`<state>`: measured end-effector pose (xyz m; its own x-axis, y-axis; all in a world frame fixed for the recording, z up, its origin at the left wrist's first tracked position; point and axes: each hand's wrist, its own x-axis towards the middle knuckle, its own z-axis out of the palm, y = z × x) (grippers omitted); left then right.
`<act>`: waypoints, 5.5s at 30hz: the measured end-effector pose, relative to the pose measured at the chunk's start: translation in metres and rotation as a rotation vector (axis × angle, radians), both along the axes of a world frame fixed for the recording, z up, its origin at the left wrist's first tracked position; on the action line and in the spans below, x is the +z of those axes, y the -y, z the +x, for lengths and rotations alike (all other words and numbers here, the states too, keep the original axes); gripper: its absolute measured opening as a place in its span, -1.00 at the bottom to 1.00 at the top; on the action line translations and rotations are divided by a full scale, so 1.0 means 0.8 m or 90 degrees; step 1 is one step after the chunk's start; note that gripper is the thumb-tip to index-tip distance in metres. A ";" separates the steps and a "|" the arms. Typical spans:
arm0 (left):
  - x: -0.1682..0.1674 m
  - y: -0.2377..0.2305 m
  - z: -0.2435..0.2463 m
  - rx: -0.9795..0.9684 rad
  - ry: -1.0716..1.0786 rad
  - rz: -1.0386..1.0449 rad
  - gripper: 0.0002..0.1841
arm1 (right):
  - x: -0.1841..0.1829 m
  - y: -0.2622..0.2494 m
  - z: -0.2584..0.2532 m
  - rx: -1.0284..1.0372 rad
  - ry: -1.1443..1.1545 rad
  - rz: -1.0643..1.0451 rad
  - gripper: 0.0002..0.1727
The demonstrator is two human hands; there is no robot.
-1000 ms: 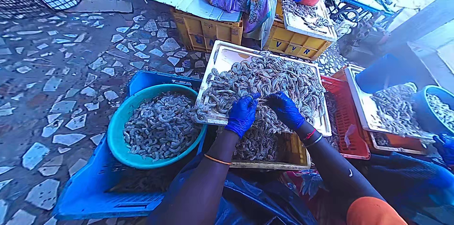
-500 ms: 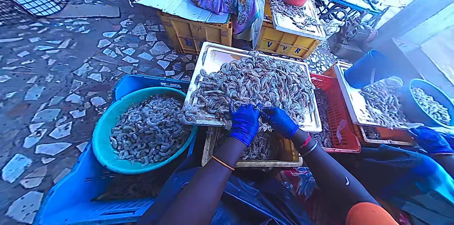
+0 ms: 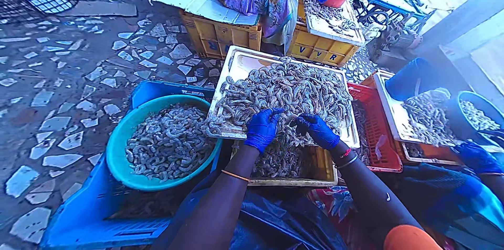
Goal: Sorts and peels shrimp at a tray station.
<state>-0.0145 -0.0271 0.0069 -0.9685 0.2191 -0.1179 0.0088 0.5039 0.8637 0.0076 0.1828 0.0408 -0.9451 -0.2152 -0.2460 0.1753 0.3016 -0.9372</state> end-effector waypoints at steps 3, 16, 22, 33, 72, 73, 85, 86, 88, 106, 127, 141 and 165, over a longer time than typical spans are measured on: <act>-0.006 -0.009 0.005 -0.119 0.034 0.222 -0.52 | 0.002 0.008 0.001 -0.007 0.009 0.011 -0.66; 0.018 -0.021 0.010 0.019 0.068 0.050 -0.69 | 0.005 0.004 0.012 0.061 -0.059 0.196 -0.68; 0.001 0.006 -0.004 0.030 0.079 0.121 -0.73 | 0.004 -0.014 0.010 0.043 -0.063 0.073 -0.71; 0.026 -0.013 0.016 -0.118 -0.014 -0.166 -0.68 | 0.000 0.002 0.012 0.052 -0.070 0.137 -0.71; 0.013 -0.034 0.029 0.019 0.137 0.476 -0.62 | 0.007 0.051 0.016 -0.115 -0.003 -0.056 -0.73; 0.012 -0.033 0.029 0.014 0.132 0.491 -0.61 | 0.008 0.054 0.016 -0.136 0.015 -0.080 -0.75; 0.026 -0.003 0.019 0.075 0.127 0.370 -0.67 | 0.047 0.001 0.009 0.227 -0.015 0.497 -0.60; 0.027 -0.003 0.019 0.062 0.113 0.347 -0.67 | 0.046 -0.002 0.006 0.235 0.008 0.579 -0.50; 0.021 -0.006 0.017 0.047 0.086 0.325 -0.62 | 0.046 -0.006 0.005 0.165 0.001 0.558 -0.40; 0.043 0.075 -0.009 0.414 0.242 0.673 -0.55 | -0.088 0.101 0.012 0.215 -0.249 0.730 -0.67; 0.003 -0.040 0.033 -0.118 -0.280 -0.391 -0.50 | 0.015 0.018 0.007 0.002 0.093 0.339 -0.62; 0.015 -0.047 0.037 -0.019 -0.183 -0.248 -0.75 | 0.016 0.013 0.011 0.028 -0.008 0.355 -0.61; 0.010 -0.012 0.012 -0.030 -0.002 0.016 -0.71 | 0.027 -0.016 0.013 -0.040 -0.028 -0.013 -0.72</act>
<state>-0.0050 -0.0178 0.0149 -0.9574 0.2676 -0.1088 0.0351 0.4816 0.8757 0.0182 0.1959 0.0621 -0.9669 -0.1591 -0.1995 0.1515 0.2715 -0.9504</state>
